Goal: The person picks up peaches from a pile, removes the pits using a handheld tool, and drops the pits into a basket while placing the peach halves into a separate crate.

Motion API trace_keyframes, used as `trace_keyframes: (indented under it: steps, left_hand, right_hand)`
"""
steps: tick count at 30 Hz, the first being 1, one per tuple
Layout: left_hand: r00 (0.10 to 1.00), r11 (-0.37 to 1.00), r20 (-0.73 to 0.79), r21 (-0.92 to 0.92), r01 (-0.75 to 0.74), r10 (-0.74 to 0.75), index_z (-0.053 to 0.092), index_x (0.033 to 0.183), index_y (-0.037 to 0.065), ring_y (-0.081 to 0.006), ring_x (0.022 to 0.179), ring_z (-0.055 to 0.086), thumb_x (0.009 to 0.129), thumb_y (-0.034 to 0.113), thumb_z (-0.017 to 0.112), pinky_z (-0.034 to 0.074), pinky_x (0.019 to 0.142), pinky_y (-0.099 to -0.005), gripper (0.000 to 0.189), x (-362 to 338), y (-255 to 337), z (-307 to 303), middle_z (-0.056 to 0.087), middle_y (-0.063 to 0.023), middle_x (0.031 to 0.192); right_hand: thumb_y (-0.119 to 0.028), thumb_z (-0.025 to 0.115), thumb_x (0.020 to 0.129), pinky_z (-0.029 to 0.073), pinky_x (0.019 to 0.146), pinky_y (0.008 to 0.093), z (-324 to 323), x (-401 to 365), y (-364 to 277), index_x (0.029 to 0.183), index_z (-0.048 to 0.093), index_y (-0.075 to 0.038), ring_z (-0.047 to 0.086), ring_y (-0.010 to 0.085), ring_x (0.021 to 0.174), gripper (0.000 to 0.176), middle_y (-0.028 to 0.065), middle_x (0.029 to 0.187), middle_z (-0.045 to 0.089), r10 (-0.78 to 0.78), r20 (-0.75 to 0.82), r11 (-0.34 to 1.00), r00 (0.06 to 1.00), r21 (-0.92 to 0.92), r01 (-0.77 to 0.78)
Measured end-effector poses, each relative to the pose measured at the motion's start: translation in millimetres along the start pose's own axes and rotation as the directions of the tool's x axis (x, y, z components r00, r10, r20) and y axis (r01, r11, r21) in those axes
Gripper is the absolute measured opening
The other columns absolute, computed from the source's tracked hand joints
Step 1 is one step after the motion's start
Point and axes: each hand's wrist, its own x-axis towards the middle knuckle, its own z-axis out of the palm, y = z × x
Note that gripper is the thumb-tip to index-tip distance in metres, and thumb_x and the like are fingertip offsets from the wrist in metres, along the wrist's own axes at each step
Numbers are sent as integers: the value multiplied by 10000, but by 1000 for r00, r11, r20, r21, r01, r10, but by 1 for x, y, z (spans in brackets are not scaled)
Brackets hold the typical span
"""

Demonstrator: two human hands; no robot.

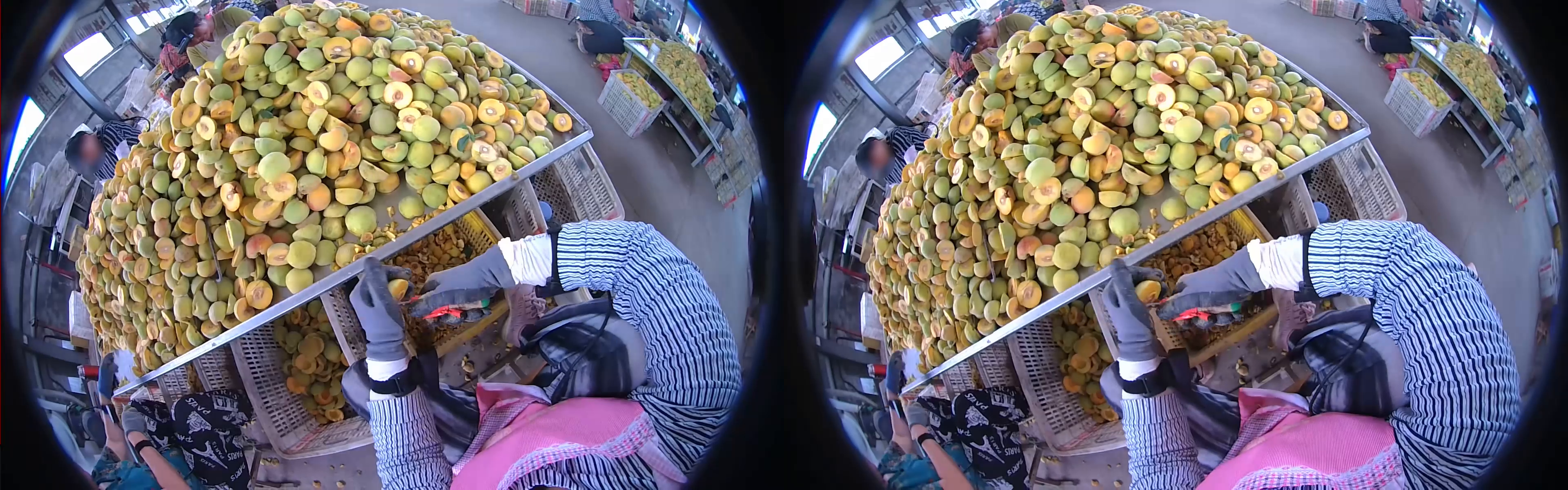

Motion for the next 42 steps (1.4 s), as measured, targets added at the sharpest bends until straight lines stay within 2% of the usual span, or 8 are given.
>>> trace_keyframes:
  steps: [3, 6, 8, 11, 12, 14, 28, 42]
  left_hand:
    - [841, 849, 346, 181, -496, 417, 652, 764, -31, -217, 650, 634, 1035, 439, 381, 523, 680, -317, 607, 2, -9, 7, 674, -141, 740]
    - [979, 960, 171, -275, -59, 109, 618, 737, -10, -250, 676, 643, 1022, 509, 368, 537, 658, -344, 643, 5, -9, 13, 663, -156, 747]
    - [991, 921, 107, -387, -37, 84, 607, 793, 3, -265, 679, 644, 1009, 541, 370, 548, 649, -369, 626, 11, -11, 14, 658, -151, 777]
    - [1000, 831, -20, -555, -23, 14, 565, 963, 42, -293, 714, 649, 976, 618, 373, 582, 641, -430, 607, 22, -22, 9, 645, -134, 882]
    - [1000, 831, -24, -555, -22, 10, 565, 963, 42, -293, 714, 649, 976, 618, 373, 582, 641, -430, 607, 22, -27, 8, 645, -134, 882]
    - [996, 815, 1, -575, 73, -89, 571, 966, 46, -282, 794, 653, 980, 608, 372, 585, 683, -435, 596, 22, -34, 9, 645, -129, 909]
    - [993, 801, 61, -587, 115, -97, 560, 1151, 64, -261, 1039, 590, 994, 514, 447, 553, 873, -472, 490, 22, -53, -1, 605, -102, 1111]
    - [928, 651, 299, -663, 370, -223, 553, 1193, 45, -299, 1016, 592, 997, 402, 486, 538, 883, -466, 413, 5, -30, 7, 605, -131, 1090]
  right_hand:
    - [-558, 493, 962, 328, 388, 212, -1, -9, 5, 993, 589, -133, 386, 60, 443, 436, -88, 602, 410, 171, 330, 905, 928, 320, -280]
    - [-537, 492, 970, 341, 390, 208, 4, -7, 20, 1085, 577, -115, 437, 72, 469, 446, -78, 600, 430, 14, 391, 796, 920, 552, -247]
    - [-557, 515, 949, 353, 410, 208, -2, -6, 23, 1087, 590, -106, 484, 80, 497, 478, -52, 629, 482, 9, 253, 853, 967, 504, -140]
    - [-551, 572, 898, 473, 503, 341, -29, -23, 20, 1000, 594, -90, 609, 180, 568, 472, 68, 745, 633, 81, -118, 897, 990, -424, -124]
    - [-551, 572, 898, 473, 503, 341, -35, -19, 36, 1000, 594, -90, 609, 180, 568, 472, 68, 745, 633, 84, -114, 897, 990, -423, -125]
    - [-505, 587, 897, 473, 552, 404, -26, -27, 32, 1040, 563, -82, 644, 289, 622, 447, 145, 695, 623, -573, -446, 536, 687, -839, -98]
    - [-219, 575, 868, 521, 560, 440, -14, -1, -11, 1037, 577, -42, 686, 317, 689, 245, 141, 789, 677, -746, -303, 138, 593, -942, -307]
    - [-295, 636, 819, 514, 644, 486, -26, -1, -4, 1073, 533, -83, 669, 383, 758, 347, 166, 790, 659, -482, -469, 437, 740, -861, -261]
